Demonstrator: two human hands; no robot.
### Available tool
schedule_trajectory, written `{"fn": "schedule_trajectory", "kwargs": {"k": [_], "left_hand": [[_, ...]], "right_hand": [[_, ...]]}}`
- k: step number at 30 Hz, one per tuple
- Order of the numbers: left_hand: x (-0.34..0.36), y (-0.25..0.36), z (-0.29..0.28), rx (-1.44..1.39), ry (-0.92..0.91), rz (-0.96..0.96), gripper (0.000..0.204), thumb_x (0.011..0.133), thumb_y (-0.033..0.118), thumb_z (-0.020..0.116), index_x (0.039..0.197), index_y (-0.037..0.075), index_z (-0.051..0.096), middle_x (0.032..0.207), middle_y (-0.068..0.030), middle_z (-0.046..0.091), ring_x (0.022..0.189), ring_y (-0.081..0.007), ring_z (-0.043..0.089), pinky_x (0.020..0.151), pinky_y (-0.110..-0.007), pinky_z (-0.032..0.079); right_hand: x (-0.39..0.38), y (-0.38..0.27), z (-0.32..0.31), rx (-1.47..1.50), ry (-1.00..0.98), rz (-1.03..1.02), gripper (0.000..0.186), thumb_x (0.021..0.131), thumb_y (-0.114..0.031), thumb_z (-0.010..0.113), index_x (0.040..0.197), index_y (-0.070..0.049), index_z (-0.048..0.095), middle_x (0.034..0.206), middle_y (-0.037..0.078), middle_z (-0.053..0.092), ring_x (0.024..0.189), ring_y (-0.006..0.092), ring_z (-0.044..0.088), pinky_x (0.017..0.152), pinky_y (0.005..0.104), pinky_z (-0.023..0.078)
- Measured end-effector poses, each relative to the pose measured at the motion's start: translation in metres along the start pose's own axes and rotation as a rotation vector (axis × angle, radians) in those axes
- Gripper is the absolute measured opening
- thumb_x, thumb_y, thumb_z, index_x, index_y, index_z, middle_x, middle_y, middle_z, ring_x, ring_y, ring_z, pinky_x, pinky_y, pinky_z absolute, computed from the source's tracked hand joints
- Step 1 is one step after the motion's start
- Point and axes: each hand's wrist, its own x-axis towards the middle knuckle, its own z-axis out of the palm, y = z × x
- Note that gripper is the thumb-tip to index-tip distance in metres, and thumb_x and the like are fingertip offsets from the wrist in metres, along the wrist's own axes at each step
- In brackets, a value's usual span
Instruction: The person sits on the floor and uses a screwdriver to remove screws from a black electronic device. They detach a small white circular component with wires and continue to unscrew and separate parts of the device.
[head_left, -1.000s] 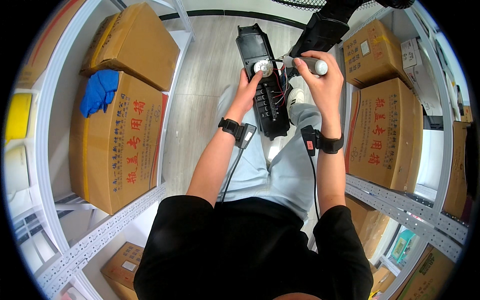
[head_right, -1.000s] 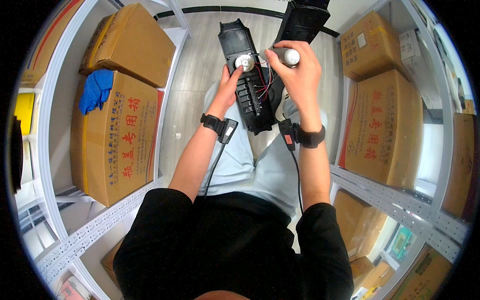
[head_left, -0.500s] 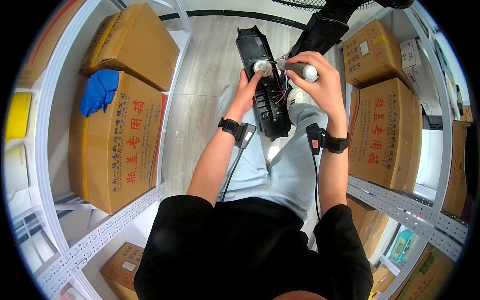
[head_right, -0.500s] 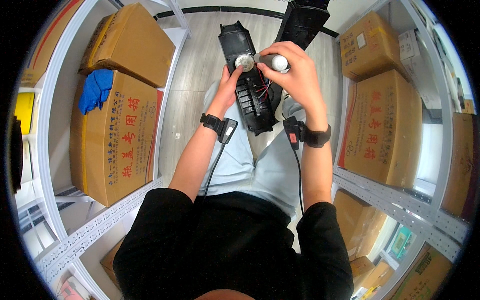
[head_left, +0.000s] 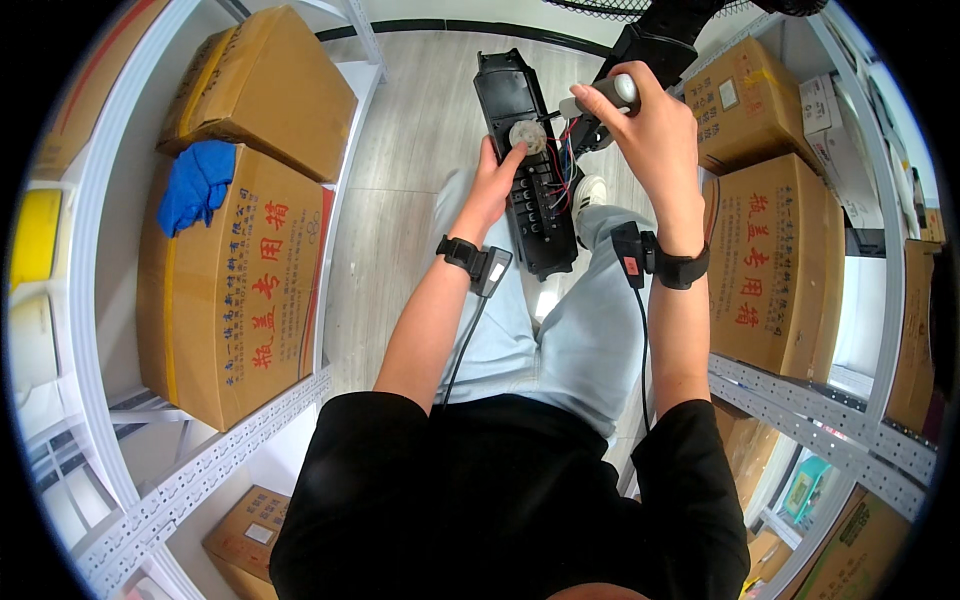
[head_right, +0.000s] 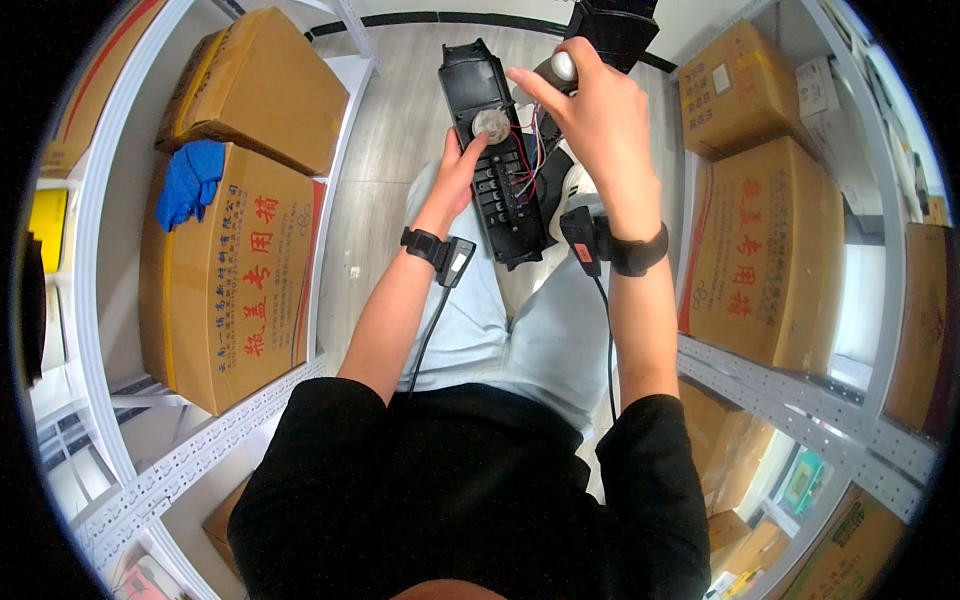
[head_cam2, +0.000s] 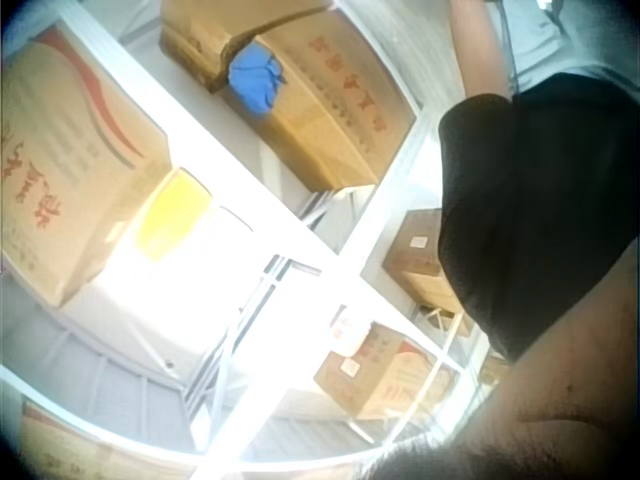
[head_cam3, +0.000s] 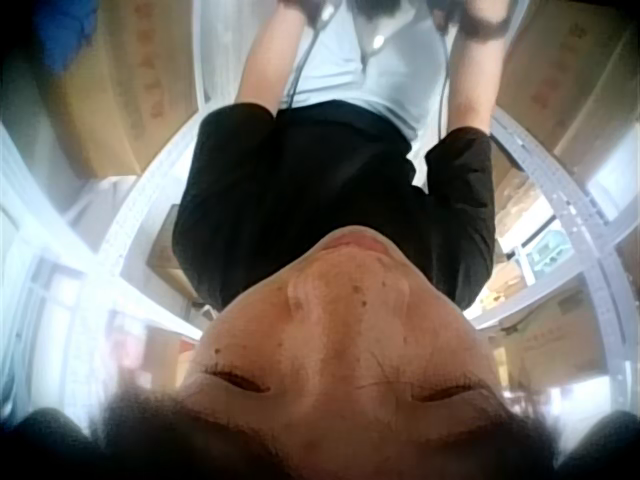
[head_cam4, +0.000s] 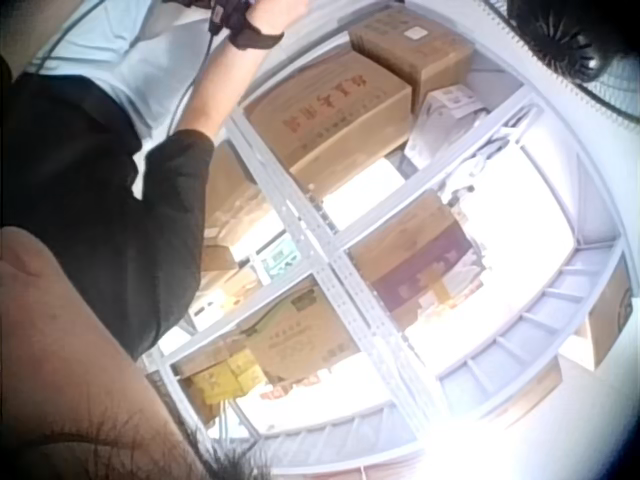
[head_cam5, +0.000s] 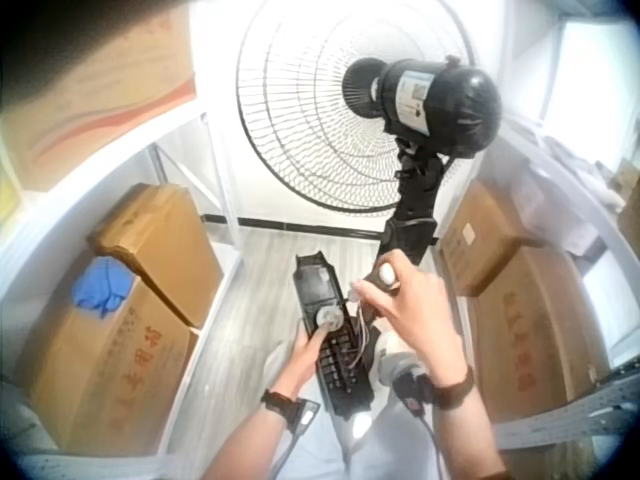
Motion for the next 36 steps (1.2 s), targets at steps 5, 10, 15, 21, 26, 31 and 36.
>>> {"fn": "schedule_trajectory", "kwargs": {"k": [5,10,15,21,26,31,36], "left_hand": [[0.001,-0.001,0.0,0.014,-0.008,0.024,0.028,0.095,0.018,0.06,0.112,0.004,0.044,0.111,-0.0063,0.054,0.101,-0.0129,0.052,0.087,-0.03,0.045],[0.004,-0.004,-0.005,0.0,0.017,0.015,0.029,0.094,0.016,0.06,0.113,0.003,0.044,0.113,-0.0069,0.055,0.102,-0.0137,0.052,0.088,-0.03,0.044],[0.001,0.0,0.0,0.016,0.006,-0.002,0.029,0.094,0.016,0.06,0.114,0.003,0.044,0.115,-0.007,0.055,0.103,-0.0139,0.051,0.089,-0.03,0.044],[0.004,-0.004,-0.003,-0.002,0.024,0.002,0.03,0.093,0.015,0.061,0.114,0.003,0.044,0.114,-0.0078,0.055,0.102,-0.0144,0.052,0.088,-0.03,0.044],[0.002,-0.002,-0.001,0.053,-0.007,0.014,0.03,0.093,0.016,0.061,0.115,0.003,0.044,0.114,-0.0075,0.055,0.103,-0.0143,0.051,0.089,-0.03,0.044],[0.005,-0.006,-0.003,0.002,0.012,0.024,0.03,0.093,0.015,0.061,0.114,0.003,0.044,0.113,-0.0072,0.055,0.103,-0.0142,0.052,0.088,-0.03,0.044],[0.003,-0.001,-0.002,0.026,0.01,0.001,0.03,0.093,0.015,0.061,0.115,0.003,0.044,0.113,-0.0069,0.055,0.102,-0.0139,0.052,0.088,-0.03,0.044]], "right_hand": [[0.005,0.006,0.002,-0.11,0.056,-0.128,0.03,0.085,-0.032,0.07,0.097,-0.008,0.057,0.068,0.012,0.066,0.067,0.0338,0.066,0.056,0.0394,0.05],[0.012,0.005,-0.007,0.052,-0.046,-0.369,0.026,0.085,-0.028,0.068,0.096,-0.007,0.057,0.072,0.013,0.065,0.067,0.0338,0.065,0.059,0.0414,0.051],[0.015,-0.019,-0.008,-0.29,-0.12,-0.014,0.02,0.083,-0.017,0.067,0.099,-0.008,0.057,0.089,0.015,0.064,0.08,0.0342,0.065,0.07,0.0434,0.052],[0.018,0.004,-0.003,-0.05,-0.015,-0.514,0.025,0.085,-0.029,0.065,0.099,-0.008,0.06,0.082,0.015,0.064,0.07,0.0369,0.065,0.062,0.0431,0.053],[0.017,-0.016,-0.007,-0.355,-0.187,0.054,0.034,0.079,-0.013,0.07,0.11,-0.012,0.057,0.098,0.014,0.062,0.086,0.0346,0.063,0.075,0.0412,0.052],[0.019,0.0,-0.004,-0.182,-0.09,-0.406,0.029,0.082,-0.021,0.068,0.107,-0.01,0.059,0.09,0.014,0.062,0.078,0.0361,0.065,0.068,0.0421,0.054],[0.015,-0.007,0.0,-0.163,-0.059,-0.236,0.028,0.083,-0.02,0.068,0.107,-0.009,0.058,0.094,0.012,0.061,0.076,0.0354,0.065,0.066,0.0422,0.053]]}}
